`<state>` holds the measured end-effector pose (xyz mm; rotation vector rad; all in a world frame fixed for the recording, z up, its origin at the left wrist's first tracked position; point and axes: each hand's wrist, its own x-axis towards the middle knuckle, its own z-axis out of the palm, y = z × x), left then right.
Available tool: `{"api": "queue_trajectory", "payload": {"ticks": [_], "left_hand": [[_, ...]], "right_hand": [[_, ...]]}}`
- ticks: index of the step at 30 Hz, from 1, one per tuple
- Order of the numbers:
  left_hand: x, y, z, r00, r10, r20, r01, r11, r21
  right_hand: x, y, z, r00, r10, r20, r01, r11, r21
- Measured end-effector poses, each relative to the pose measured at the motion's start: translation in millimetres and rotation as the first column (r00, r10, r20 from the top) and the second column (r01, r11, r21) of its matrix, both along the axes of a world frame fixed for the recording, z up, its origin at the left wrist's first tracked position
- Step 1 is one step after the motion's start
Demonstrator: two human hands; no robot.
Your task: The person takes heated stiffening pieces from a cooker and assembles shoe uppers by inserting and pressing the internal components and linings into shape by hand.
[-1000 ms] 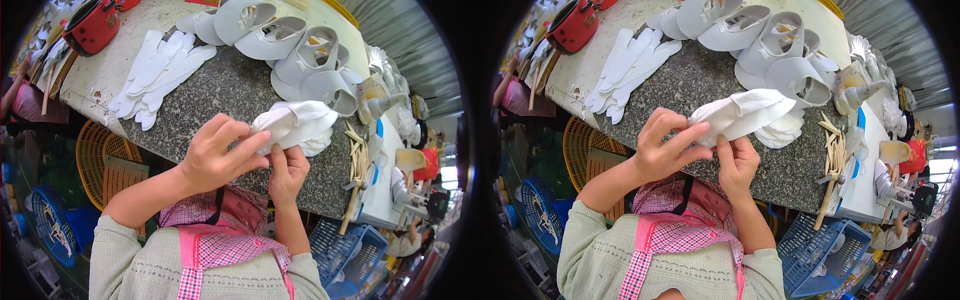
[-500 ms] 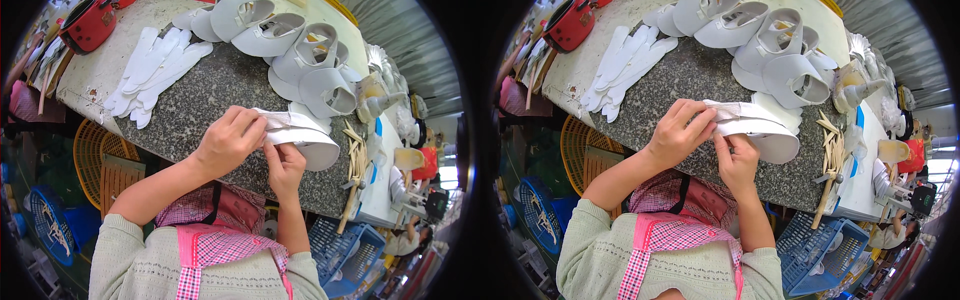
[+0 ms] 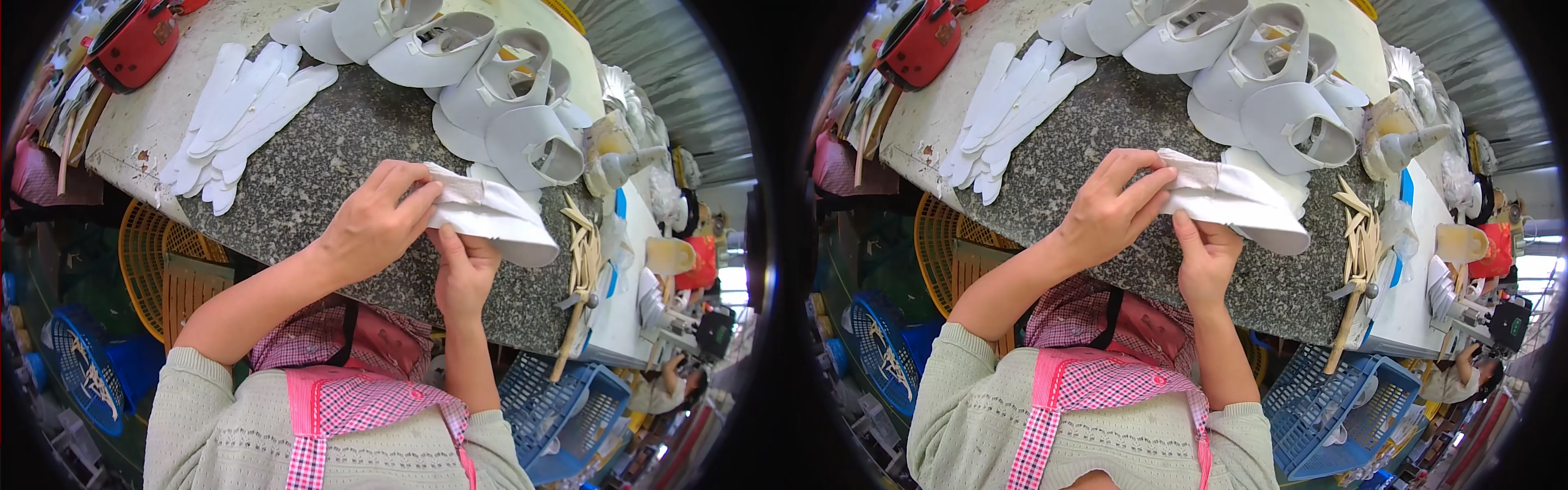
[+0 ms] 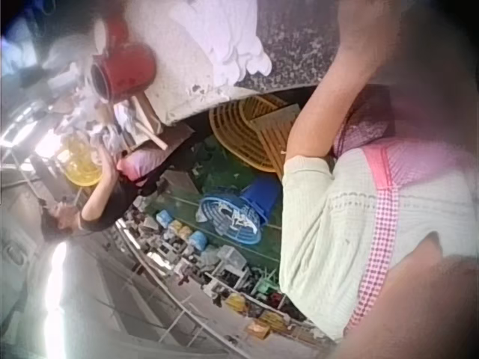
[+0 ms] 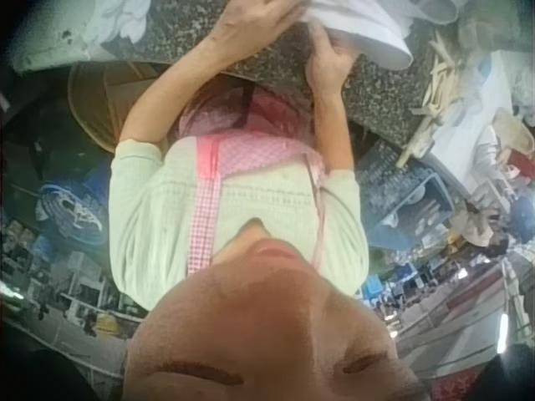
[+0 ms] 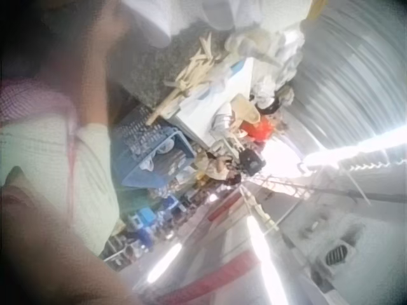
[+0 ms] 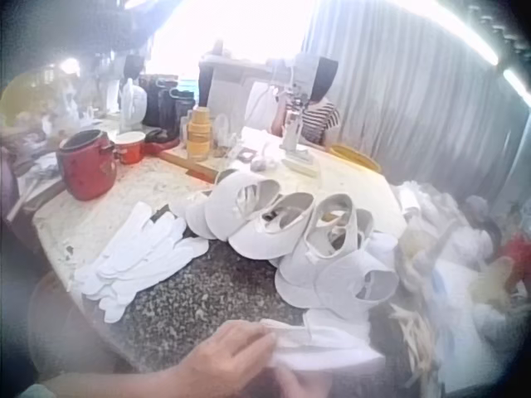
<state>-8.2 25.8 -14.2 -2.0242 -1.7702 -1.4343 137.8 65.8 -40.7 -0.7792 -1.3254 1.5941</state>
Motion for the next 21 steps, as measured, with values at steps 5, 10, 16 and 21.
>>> {"api": "queue_trajectory", "payload": {"ticks": [5,10,16,21], "left_hand": [[-7,-3,-6,1.0,-0.022,-0.021,0.021,0.999,-0.028],[-8,1,-3,1.0,-0.004,0.018,0.004,1.0,0.031],[-53,-5,19,-0.159,-0.179,0.971,0.54,0.808,0.237],[-64,-10,3,-0.068,-0.203,0.977,0.648,0.736,0.198]], "right_hand": [[2,4,5,0.989,0.09,-0.114,-0.1,0.992,-0.079],[0,7,8,0.966,0.084,-0.246,-0.138,0.967,-0.213],[30,28,9,0.929,0.227,-0.291,-0.243,0.97,-0.019],[29,28,9,0.797,0.286,-0.532,-0.318,0.948,0.033]]}}
